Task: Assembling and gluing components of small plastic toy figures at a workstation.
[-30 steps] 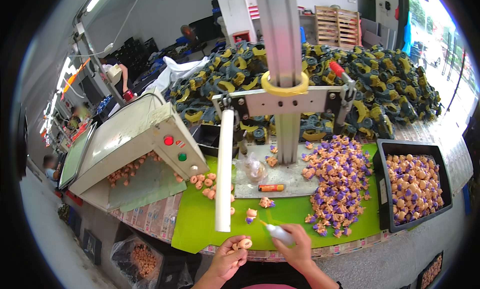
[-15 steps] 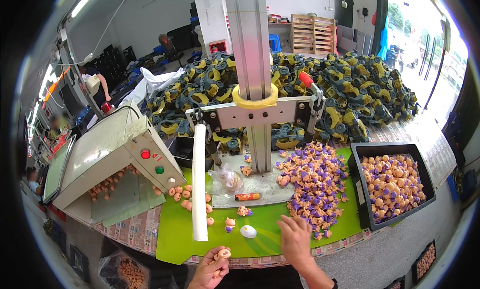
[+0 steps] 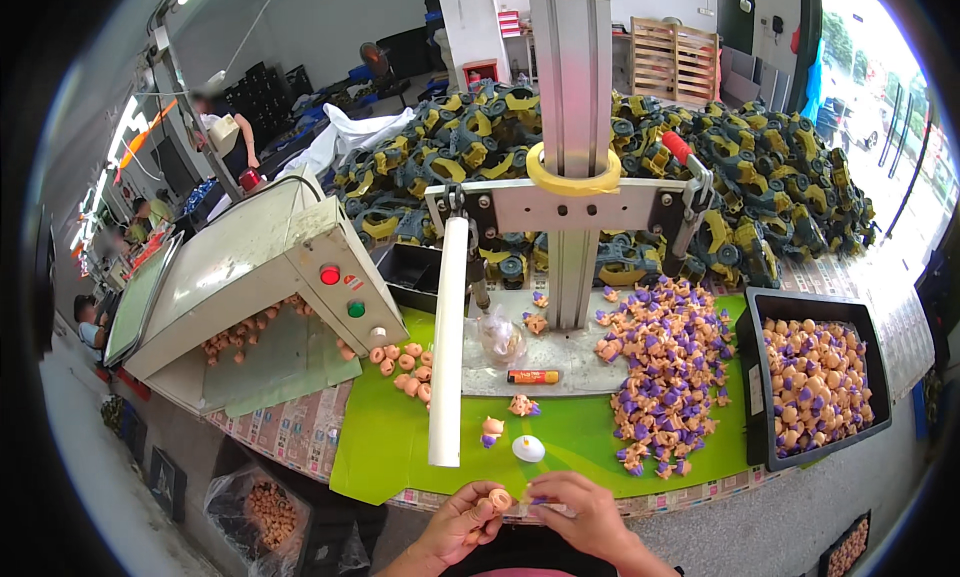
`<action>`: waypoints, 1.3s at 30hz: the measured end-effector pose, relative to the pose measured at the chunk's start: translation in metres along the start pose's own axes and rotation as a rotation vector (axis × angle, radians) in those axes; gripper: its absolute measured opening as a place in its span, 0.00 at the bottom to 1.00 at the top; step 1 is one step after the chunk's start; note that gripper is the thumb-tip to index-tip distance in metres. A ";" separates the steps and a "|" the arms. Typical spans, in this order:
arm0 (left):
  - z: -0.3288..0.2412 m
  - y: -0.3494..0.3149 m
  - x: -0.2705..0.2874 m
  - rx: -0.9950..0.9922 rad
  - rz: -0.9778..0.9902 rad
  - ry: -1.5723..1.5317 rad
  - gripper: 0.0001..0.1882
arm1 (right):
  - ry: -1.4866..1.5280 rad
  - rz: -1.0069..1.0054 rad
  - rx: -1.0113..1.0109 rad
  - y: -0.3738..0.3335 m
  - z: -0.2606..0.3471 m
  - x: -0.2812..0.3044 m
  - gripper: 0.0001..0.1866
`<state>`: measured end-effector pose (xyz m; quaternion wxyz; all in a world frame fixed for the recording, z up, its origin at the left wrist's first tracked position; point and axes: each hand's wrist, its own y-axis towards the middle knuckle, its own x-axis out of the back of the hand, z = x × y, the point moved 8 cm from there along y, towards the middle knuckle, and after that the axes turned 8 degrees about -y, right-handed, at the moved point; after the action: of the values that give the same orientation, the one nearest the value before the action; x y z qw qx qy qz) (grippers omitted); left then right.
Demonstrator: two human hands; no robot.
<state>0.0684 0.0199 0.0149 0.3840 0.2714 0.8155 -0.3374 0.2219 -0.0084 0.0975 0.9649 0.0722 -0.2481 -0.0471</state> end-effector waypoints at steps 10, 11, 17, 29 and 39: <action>0.003 -0.002 -0.001 0.040 -0.012 0.120 0.13 | 0.054 0.098 0.101 0.004 0.015 -0.007 0.13; 0.004 -0.002 -0.001 0.046 -0.001 0.109 0.13 | 0.061 0.097 0.094 0.004 0.014 -0.006 0.13; 0.009 -0.003 0.001 0.127 0.061 0.081 0.11 | 0.129 0.108 0.119 0.004 0.013 -0.007 0.12; 0.005 -0.011 -0.009 0.165 0.089 -0.006 0.09 | 0.151 0.174 0.228 0.015 0.030 -0.005 0.12; -0.020 -0.016 0.001 0.094 -0.093 -0.046 0.07 | -0.520 -0.159 0.953 0.116 0.182 0.043 0.20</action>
<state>0.0473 0.0249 0.0290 0.3733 0.2430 0.8015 -0.3990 0.1776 0.0794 0.2941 0.7256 0.5057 -0.4663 -0.0185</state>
